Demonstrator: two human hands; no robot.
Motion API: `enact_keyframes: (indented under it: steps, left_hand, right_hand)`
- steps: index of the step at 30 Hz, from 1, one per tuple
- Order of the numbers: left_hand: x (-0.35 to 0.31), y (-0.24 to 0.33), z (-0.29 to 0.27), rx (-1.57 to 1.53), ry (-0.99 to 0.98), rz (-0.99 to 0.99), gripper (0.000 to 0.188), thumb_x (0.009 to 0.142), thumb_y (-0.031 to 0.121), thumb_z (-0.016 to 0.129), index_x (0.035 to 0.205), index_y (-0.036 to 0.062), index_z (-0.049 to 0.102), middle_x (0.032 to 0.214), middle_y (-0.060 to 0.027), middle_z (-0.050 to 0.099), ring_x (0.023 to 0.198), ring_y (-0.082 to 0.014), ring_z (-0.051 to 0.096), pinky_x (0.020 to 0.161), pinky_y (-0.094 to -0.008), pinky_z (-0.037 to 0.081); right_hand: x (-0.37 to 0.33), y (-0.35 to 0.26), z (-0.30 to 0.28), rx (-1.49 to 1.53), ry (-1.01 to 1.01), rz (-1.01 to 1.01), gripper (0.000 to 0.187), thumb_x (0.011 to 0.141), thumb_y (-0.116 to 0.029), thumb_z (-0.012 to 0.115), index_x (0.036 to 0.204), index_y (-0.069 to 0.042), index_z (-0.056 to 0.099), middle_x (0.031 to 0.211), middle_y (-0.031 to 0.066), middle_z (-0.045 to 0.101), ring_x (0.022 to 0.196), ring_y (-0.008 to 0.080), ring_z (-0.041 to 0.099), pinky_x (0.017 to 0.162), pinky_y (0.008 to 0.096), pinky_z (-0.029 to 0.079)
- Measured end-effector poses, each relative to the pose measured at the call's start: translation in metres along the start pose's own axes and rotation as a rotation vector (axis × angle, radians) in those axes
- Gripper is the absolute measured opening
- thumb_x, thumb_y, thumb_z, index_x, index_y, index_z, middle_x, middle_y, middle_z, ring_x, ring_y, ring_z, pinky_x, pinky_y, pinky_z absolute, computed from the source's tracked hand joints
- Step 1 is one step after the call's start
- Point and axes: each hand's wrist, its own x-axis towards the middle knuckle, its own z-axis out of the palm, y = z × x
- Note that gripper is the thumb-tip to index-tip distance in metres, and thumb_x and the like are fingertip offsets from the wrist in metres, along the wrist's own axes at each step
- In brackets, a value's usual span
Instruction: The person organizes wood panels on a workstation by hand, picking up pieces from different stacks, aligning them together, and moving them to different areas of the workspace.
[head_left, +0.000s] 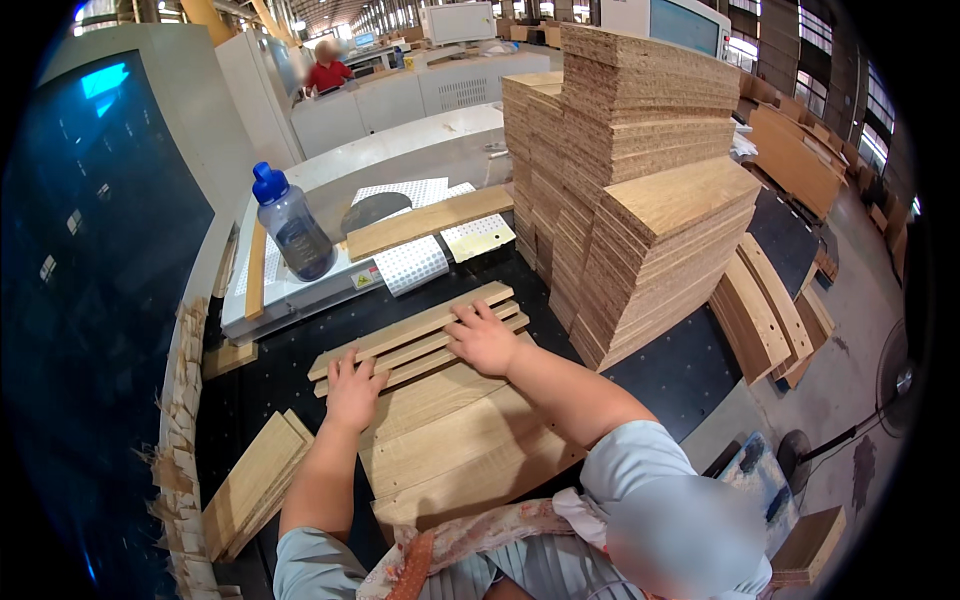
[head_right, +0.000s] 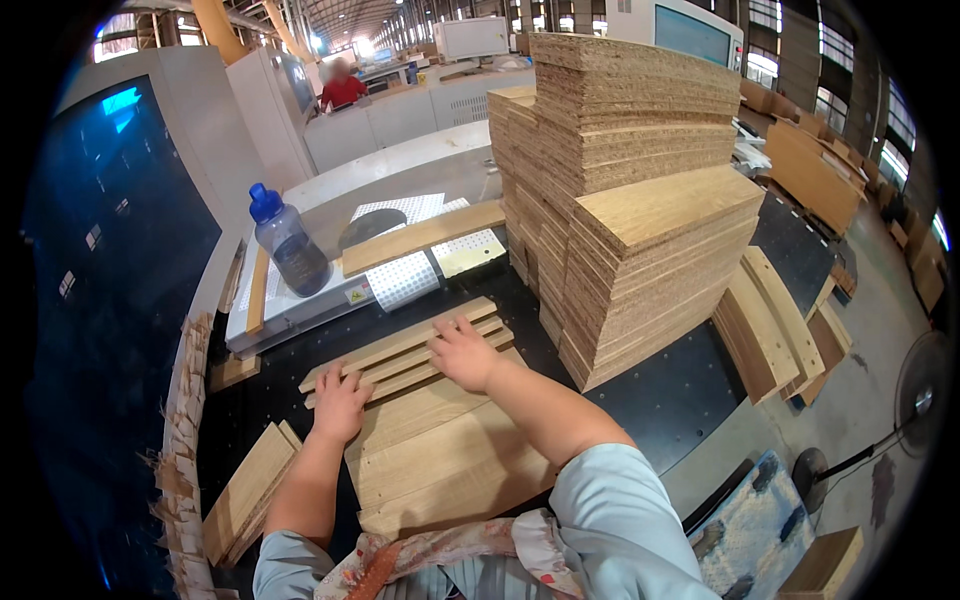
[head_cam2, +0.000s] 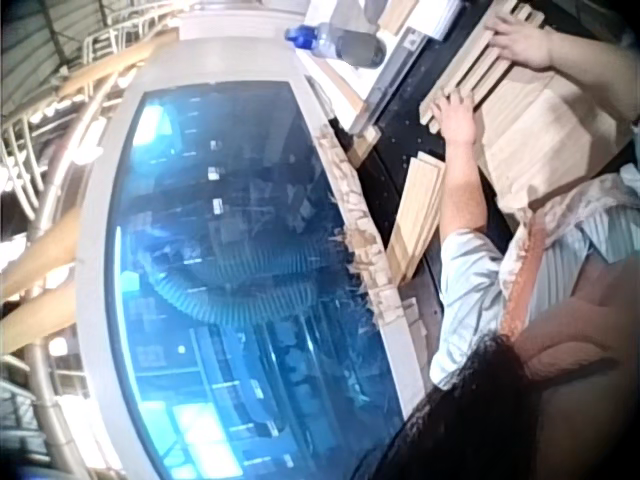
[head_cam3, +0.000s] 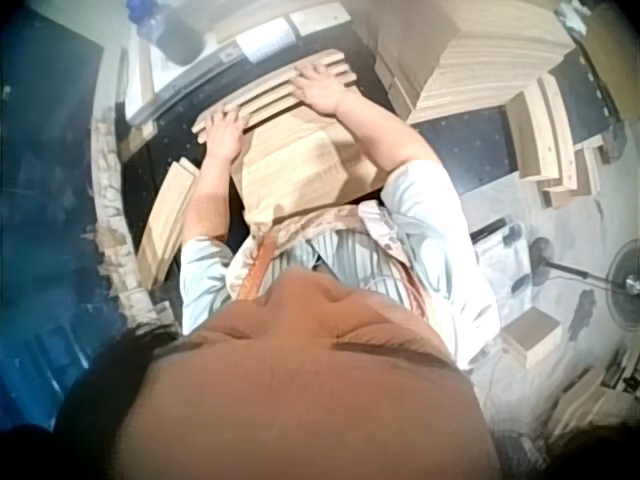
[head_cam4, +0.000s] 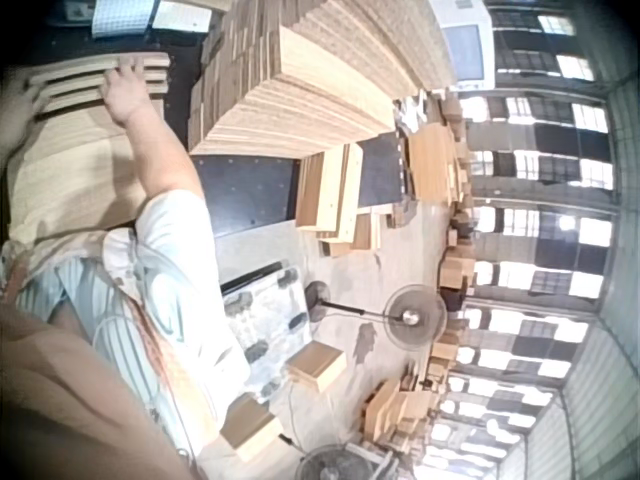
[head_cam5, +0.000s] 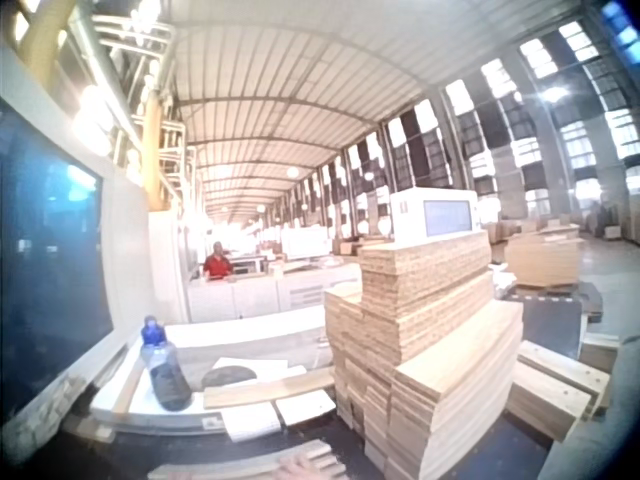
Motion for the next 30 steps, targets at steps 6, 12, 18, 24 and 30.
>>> enact_keyframes:
  steps: [6, 12, 18, 24, 30]
  left_hand:
    - [-0.012, 0.005, 0.004, -0.012, 0.102, -0.024, 0.030, 0.066, 0.010, 0.061, 0.093, 0.0189, 0.067, 0.110, -0.0066, 0.057, 0.117, -0.0331, 0.040, 0.093, -0.0480, 0.031]
    - [-0.013, 0.005, 0.007, -0.040, 0.175, -0.020, 0.029, 0.063, 0.008, 0.062, 0.089, 0.0178, 0.068, 0.108, -0.0066, 0.057, 0.114, -0.0320, 0.041, 0.091, -0.0469, 0.031]
    - [-0.006, 0.002, -0.009, -0.079, 0.162, -0.012, 0.027, 0.064, 0.008, 0.063, 0.090, 0.0164, 0.067, 0.107, -0.0055, 0.058, 0.110, -0.0309, 0.044, 0.088, -0.0446, 0.033]
    - [0.014, -0.021, -0.036, -0.304, -0.052, -0.085, 0.040, 0.065, 0.012, 0.067, 0.104, 0.0212, 0.065, 0.105, -0.0050, 0.059, 0.108, -0.0283, 0.046, 0.088, -0.0419, 0.033]
    - [0.015, -0.033, -0.024, -0.373, -0.320, 0.006, 0.040, 0.065, 0.025, 0.069, 0.105, 0.0205, 0.065, 0.100, -0.0044, 0.059, 0.111, -0.0290, 0.044, 0.092, -0.0428, 0.034]
  right_hand:
    - [-0.002, -0.009, 0.006, 0.029, -0.011, 0.041, 0.018, 0.080, -0.020, 0.049, 0.087, -0.013, 0.065, 0.111, 0.0079, 0.053, 0.122, 0.0319, 0.035, 0.100, 0.0592, 0.024]
    - [0.001, -0.009, 0.017, 0.021, 0.011, 0.072, 0.019, 0.076, -0.022, 0.052, 0.086, -0.018, 0.067, 0.113, 0.0040, 0.053, 0.123, 0.0291, 0.035, 0.098, 0.0634, 0.022]
    - [0.011, -0.005, -0.002, 0.091, 0.016, 0.105, 0.018, 0.079, -0.022, 0.050, 0.086, -0.017, 0.066, 0.105, 0.0071, 0.053, 0.122, 0.0308, 0.035, 0.099, 0.0647, 0.021]
    - [0.043, 0.024, -0.036, 0.244, -0.211, 0.057, 0.022, 0.066, -0.010, 0.057, 0.085, -0.016, 0.067, 0.099, 0.0041, 0.057, 0.112, 0.0271, 0.042, 0.098, 0.0631, 0.023]
    - [0.049, 0.020, -0.034, 0.331, -0.566, 0.089, 0.038, 0.065, -0.010, 0.057, 0.101, -0.019, 0.068, 0.110, 0.0070, 0.057, 0.115, 0.0275, 0.040, 0.104, 0.0566, 0.020]
